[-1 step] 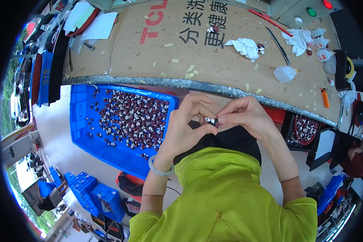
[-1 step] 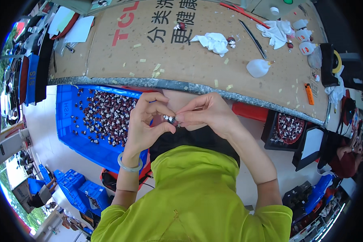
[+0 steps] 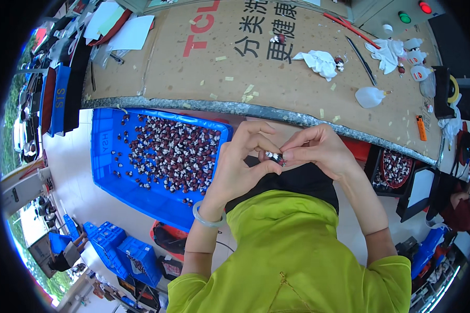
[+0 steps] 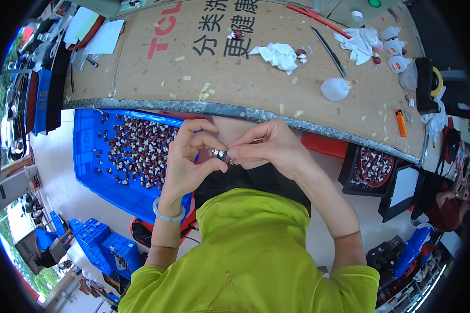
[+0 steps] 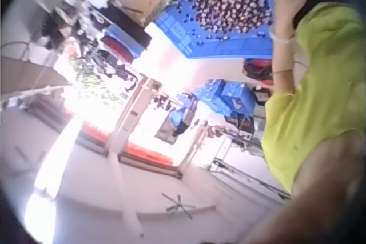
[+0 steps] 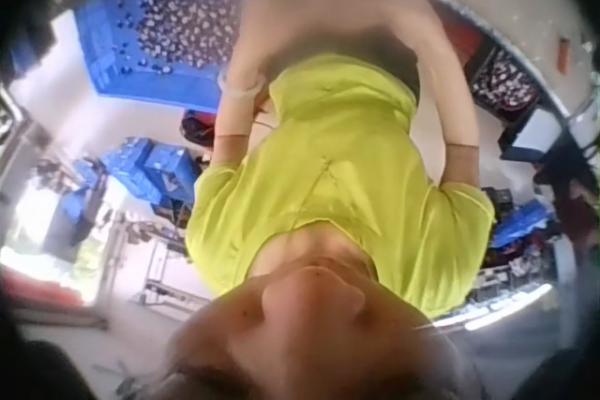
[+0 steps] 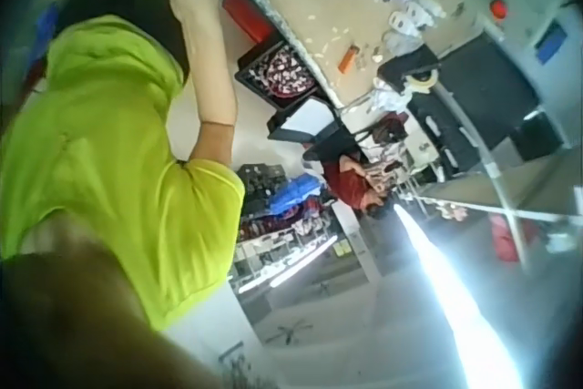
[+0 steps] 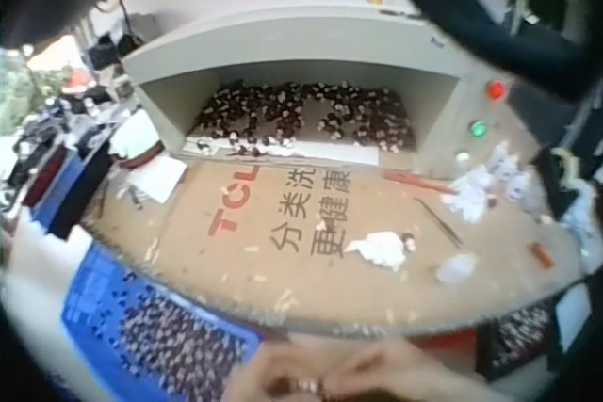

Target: The person repeatedly picks small red-and-white decorative items from a blue bin, applies glue from a white bottle to each item, and places them into a cardboard box. The process is repetitive and involves handling items one at a time.

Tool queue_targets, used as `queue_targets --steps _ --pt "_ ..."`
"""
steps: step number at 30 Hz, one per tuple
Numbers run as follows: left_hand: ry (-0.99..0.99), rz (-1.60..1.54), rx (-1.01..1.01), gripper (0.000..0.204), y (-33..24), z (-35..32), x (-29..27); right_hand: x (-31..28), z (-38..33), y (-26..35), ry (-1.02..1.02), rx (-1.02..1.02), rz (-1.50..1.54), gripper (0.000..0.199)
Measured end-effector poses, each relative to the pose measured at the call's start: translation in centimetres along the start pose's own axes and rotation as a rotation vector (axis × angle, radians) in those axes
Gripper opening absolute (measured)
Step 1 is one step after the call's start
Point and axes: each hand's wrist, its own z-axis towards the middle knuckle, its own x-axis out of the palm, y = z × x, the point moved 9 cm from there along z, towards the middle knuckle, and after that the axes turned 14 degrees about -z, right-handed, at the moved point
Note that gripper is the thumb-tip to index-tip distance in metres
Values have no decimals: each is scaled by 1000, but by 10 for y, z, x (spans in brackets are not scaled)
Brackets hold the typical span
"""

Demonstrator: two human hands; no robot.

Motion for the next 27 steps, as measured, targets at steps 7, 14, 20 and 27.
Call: queue_targets --steps 7,14,20,27 --pt "-17 78 -28 58 1 -6 -8 10 0 18 -26 -65 -139 12" --pt "-58 15 -15 54 4 -15 -9 17 -7 23 -68 -95 -180 10" --pt "-83 15 62 49 -7 -24 -5 23 -16 25 -87 -128 -208 8" --pt "-63 -3 79 57 -15 -41 3 33 -34 31 -99 -273 -232 6"
